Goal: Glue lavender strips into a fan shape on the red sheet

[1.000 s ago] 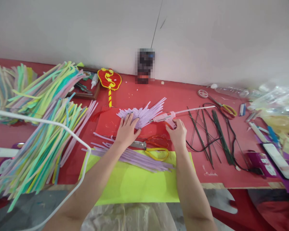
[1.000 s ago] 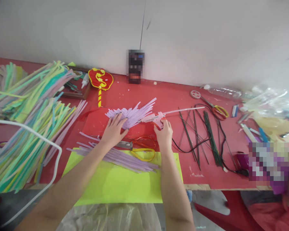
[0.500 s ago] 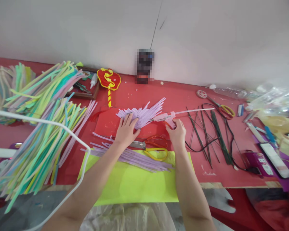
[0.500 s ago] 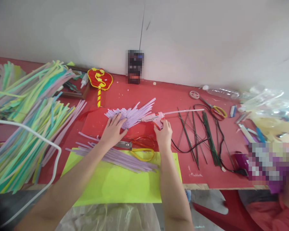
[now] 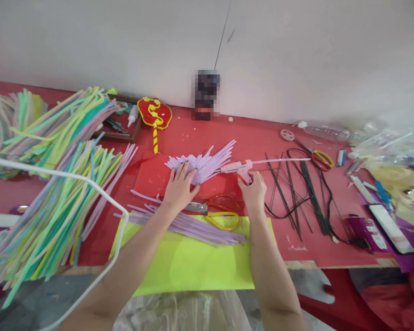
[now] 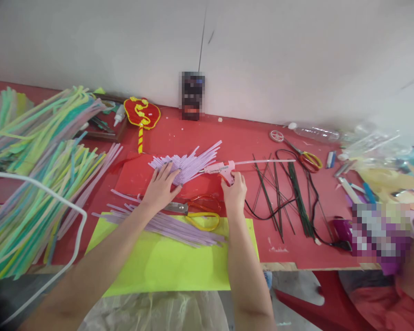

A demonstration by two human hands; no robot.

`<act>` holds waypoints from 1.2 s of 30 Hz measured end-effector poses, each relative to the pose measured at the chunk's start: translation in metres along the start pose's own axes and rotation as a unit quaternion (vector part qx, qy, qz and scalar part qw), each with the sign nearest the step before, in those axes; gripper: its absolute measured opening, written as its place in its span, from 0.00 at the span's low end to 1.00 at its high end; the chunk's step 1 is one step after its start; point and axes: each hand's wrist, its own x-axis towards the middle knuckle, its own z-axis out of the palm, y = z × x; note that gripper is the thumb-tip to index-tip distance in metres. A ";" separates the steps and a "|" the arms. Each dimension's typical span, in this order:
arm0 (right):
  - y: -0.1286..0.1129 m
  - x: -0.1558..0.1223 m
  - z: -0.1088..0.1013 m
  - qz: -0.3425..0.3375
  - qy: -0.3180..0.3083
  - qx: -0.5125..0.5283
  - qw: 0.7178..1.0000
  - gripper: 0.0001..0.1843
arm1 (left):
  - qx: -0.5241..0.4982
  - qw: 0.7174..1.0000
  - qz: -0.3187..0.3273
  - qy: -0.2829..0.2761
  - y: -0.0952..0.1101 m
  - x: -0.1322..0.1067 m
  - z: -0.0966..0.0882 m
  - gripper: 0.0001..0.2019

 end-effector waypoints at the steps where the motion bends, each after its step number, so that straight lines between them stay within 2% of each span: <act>1: 0.000 0.000 0.000 -0.001 0.002 -0.002 1.000 0.14 | 0.000 1.000 0.000 0.001 0.000 0.000 0.000 0.25; 36: 0.006 0.003 0.000 0.023 0.054 -0.002 0.998 0.14 | -0.001 1.000 0.005 0.012 -0.001 -0.001 0.002 0.24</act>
